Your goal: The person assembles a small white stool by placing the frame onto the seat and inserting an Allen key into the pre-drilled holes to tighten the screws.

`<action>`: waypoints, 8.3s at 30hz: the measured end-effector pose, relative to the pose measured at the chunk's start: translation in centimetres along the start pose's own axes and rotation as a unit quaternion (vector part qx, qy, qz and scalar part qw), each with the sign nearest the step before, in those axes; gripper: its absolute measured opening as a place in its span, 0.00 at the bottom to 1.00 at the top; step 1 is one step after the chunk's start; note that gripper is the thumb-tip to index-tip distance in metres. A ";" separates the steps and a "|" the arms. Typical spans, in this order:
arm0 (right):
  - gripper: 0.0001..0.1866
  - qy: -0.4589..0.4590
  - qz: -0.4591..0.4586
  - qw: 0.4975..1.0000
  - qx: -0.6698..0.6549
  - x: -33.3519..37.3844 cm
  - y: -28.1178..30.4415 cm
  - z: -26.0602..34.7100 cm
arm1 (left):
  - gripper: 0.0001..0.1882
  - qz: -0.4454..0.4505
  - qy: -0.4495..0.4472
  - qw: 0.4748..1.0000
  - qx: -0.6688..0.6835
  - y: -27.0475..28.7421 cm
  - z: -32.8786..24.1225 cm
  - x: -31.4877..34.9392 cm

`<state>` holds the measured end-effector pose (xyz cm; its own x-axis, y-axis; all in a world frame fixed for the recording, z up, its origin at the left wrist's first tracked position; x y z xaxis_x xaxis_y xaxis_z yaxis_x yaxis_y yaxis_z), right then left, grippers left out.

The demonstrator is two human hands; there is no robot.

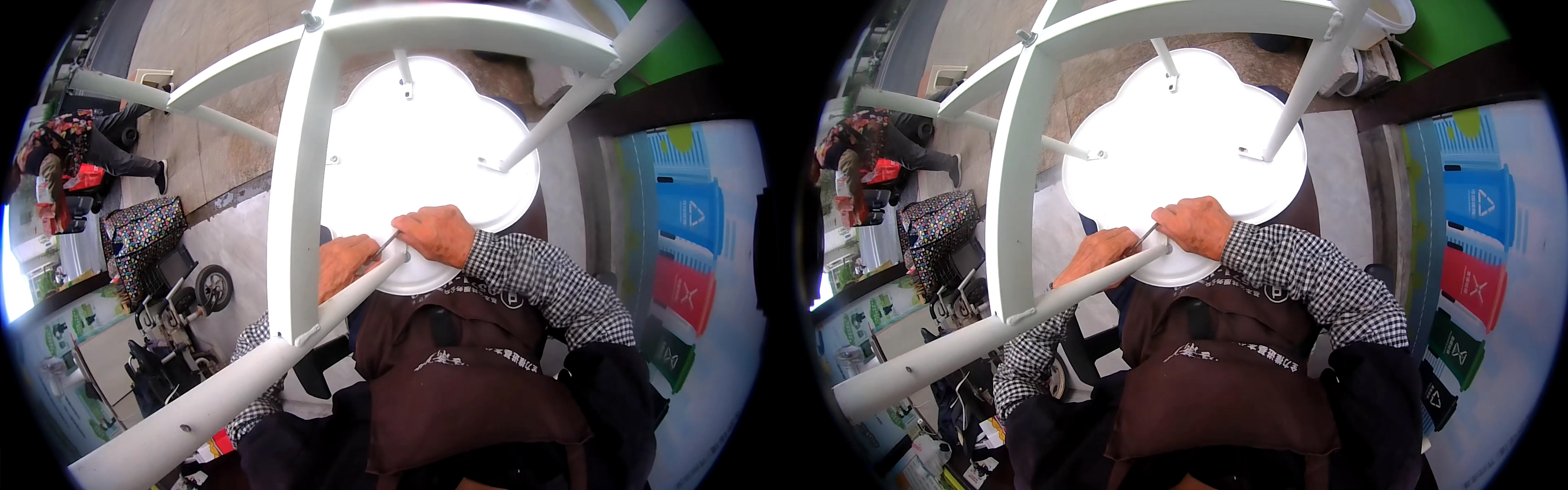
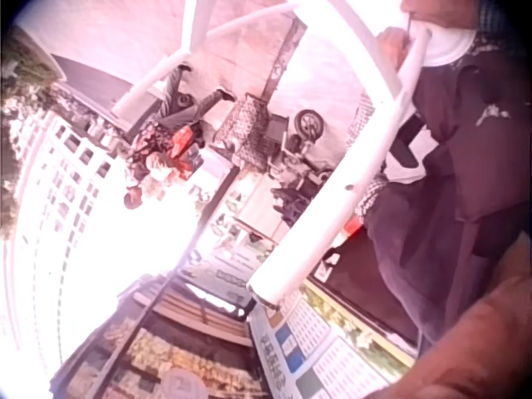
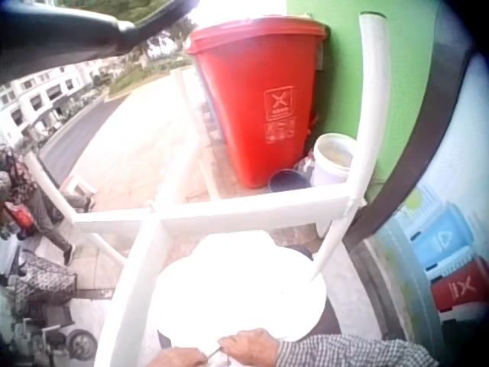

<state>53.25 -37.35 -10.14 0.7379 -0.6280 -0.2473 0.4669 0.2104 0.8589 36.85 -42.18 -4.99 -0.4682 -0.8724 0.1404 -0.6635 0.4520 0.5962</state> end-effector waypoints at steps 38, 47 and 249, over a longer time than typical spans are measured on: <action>0.09 0.009 -0.034 0.999 0.010 0.1 0.2 0.3 | 0.09 0.084 0.207 0.878 0.424 -0.5 1.3 0.4; 0.11 -0.019 -0.044 0.999 0.024 -0.5 1.2 0.4 | 0.11 -0.033 0.184 0.913 0.362 2.5 4.1 -0.4; 0.17 0.016 -0.022 0.999 0.027 -0.8 0.4 0.7 | 0.24 0.079 -0.033 0.982 0.166 2.3 1.6 -4.6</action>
<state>52.50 -37.33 -9.30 0.7329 -0.6117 -0.2978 0.4721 0.1421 0.8700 36.59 -36.81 -5.51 -0.6094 -0.7781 0.1524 -0.7287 0.6254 0.2789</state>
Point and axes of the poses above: each hand's wrist, its own x-axis away from the middle knuckle, its own y-axis out of the back of the hand, z = x × y, the point moved 6 cm from there along -x, towards the middle knuckle, and after that the axes turned 10 degrees about x, right-handed, at the moved point
